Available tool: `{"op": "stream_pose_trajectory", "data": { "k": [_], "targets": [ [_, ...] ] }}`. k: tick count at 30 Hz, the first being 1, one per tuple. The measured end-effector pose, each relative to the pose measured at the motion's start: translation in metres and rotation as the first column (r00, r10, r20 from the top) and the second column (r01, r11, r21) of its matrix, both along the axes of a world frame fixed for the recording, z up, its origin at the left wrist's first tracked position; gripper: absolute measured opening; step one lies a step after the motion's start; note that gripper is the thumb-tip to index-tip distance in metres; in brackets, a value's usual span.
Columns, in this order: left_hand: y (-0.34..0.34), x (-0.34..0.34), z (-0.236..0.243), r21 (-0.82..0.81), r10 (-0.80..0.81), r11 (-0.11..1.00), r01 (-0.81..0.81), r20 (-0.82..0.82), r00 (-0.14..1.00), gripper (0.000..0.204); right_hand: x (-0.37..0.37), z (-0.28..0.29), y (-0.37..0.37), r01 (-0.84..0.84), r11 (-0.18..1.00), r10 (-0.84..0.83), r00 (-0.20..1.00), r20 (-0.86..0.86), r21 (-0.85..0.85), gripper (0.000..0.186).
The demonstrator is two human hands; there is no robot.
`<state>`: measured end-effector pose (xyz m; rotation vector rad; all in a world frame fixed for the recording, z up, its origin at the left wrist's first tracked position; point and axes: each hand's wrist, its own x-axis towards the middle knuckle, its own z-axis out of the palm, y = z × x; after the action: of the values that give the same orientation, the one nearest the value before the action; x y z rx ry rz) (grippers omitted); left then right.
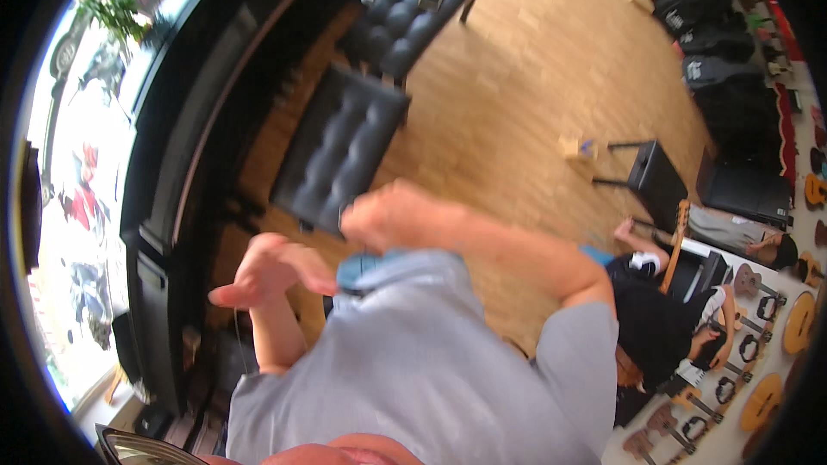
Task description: The person sits on a piano bench and repeatedly bends and shapes small metal wire rings by hand. They pick up a wire, bend it into a loop, and place it on the piano before repeating the process with additional wires.
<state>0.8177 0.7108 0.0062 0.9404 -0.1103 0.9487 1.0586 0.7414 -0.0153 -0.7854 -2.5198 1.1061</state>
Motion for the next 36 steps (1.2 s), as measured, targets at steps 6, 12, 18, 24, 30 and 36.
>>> {"op": "stream_pose_trajectory", "data": {
  "k": [6, 12, 18, 24, 30, 36],
  "targets": [
    [0.021, -0.034, 0.099, -0.369, 0.465, 0.877, -0.308, 0.489, 0.738, 0.054, -0.067, 0.023, -0.035, -0.089, 0.961, 0.079, 0.996, -0.045, -0.261, 0.019],
    [0.045, -0.021, 0.15, -0.33, 0.341, 0.937, -0.116, 0.788, 0.513, 0.031, -0.183, -0.075, -0.038, -0.093, 0.967, 0.142, 0.97, 0.197, -0.239, 0.025],
    [0.068, -0.026, 0.156, -0.233, 0.361, 0.933, -0.276, 0.617, 0.7, 0.038, -0.135, -0.092, -0.045, -0.054, 0.954, 0.142, 0.948, 0.285, -0.296, 0.028],
    [0.021, -0.01, 0.059, 0.328, 0.443, 0.889, -0.32, -0.795, 0.414, 0.035, -0.02, -0.04, -0.04, 0.105, 0.633, -0.028, 0.993, 0.114, -0.767, 0.024],
    [-0.048, 0.048, -0.053, 0.286, 0.339, 0.936, -0.205, -0.888, 0.311, 0.022, 0.046, -0.053, -0.059, -0.032, 0.49, -0.301, 0.932, -0.204, -0.871, 0.024],
    [-0.033, 0.078, -0.028, 0.103, 0.214, 0.947, -0.303, -0.908, 0.36, 0.023, 0.073, -0.03, -0.054, -0.024, 0.556, -0.394, 0.872, -0.289, -0.831, 0.024]
  ]
}}
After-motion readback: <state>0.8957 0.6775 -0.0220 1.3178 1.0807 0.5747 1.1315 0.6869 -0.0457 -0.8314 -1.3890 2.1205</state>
